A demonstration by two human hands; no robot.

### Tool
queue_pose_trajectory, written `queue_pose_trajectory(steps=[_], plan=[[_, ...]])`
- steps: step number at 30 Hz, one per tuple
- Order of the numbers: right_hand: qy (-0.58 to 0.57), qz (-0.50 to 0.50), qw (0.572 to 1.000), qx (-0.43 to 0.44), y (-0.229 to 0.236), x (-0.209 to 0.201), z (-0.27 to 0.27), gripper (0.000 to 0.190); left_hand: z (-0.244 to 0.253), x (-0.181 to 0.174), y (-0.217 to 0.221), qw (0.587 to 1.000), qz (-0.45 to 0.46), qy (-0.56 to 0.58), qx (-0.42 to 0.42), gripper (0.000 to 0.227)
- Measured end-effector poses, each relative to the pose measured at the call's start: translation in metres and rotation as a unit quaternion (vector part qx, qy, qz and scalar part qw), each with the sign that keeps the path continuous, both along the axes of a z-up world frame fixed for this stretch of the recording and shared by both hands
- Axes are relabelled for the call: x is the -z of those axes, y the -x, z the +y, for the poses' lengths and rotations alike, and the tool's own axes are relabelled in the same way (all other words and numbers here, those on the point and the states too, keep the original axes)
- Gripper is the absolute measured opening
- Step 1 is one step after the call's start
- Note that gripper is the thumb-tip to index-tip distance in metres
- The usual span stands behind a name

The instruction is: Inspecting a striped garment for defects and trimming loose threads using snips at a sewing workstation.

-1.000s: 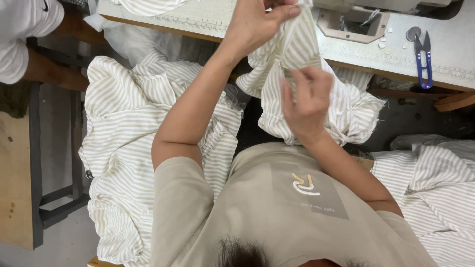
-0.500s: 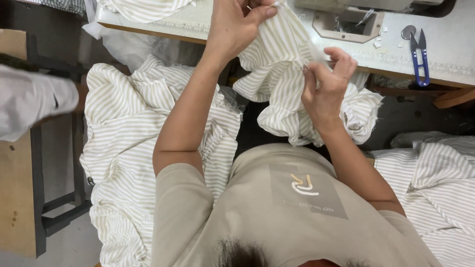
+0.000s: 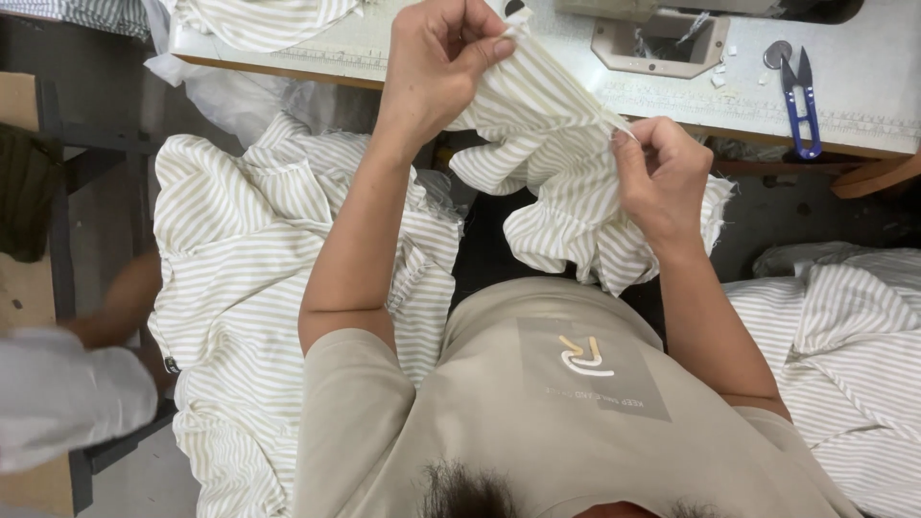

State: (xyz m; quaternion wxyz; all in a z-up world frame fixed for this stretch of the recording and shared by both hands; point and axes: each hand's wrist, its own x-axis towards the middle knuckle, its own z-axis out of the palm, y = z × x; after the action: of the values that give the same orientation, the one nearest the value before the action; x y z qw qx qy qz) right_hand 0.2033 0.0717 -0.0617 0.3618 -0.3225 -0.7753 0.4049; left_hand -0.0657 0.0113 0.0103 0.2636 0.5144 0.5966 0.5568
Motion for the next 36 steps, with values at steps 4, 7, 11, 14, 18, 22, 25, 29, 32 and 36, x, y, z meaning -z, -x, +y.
queue_pose_trajectory(steps=[4, 7, 11, 14, 18, 22, 25, 29, 32, 36], plan=[[0.059, -0.021, 0.998, -0.023, -0.026, -0.003, -0.001, 0.026, -0.007, -0.006, -0.019, 0.997, -0.065, -0.009, 0.042, 0.016], [0.14, -0.032, 0.989, 0.026, -0.048, -0.009, -0.007, 0.026, -0.006, 0.006, -0.032, 0.992, -0.097, 0.059, 0.057, 0.012], [0.185, -0.048, 0.979, 0.066, -0.071, 0.008, -0.008, 0.023, 0.005, 0.041, -0.049, 0.979, -0.154, 0.109, 0.072, 0.008], [0.205, -0.071, 0.972, 0.09, -0.083, 0.01, -0.015, 0.024, 0.011, 0.06, -0.058, 0.971, -0.197, 0.065, 0.117, 0.007], [0.189, -0.048, 0.976, 0.092, -0.093, 0.017, -0.016, 0.026, 0.018, 0.07, -0.064, 0.956, -0.253, 0.072, 0.133, 0.007], [0.197, -0.033, 0.976, 0.085, -0.097, 0.021, -0.015, 0.027, 0.022, 0.072, -0.07, 0.963, -0.232, 0.071, 0.116, 0.008], [0.233, -0.069, 0.967, 0.078, -0.099, 0.013, -0.014, 0.032, 0.021, 0.07, -0.078, 0.97, -0.205, 0.061, 0.115, 0.006], [0.122, -0.165, 0.979, 0.018, -0.102, 0.004, 0.002, 0.013, 0.017, 0.06, -0.095, 0.977, -0.171, 0.077, 0.104, 0.007], [-0.051, -0.166, 0.985, 0.019, -0.083, -0.006, 0.012, 0.065, 0.015, 0.07, -0.113, 0.986, -0.049, 0.089, 0.131, 0.013], [0.076, 0.036, 0.995, -0.049, -0.039, -0.013, 0.006, 0.053, 0.01, 0.076, -0.133, 0.99, -0.023, -0.051, 0.131, 0.018]])
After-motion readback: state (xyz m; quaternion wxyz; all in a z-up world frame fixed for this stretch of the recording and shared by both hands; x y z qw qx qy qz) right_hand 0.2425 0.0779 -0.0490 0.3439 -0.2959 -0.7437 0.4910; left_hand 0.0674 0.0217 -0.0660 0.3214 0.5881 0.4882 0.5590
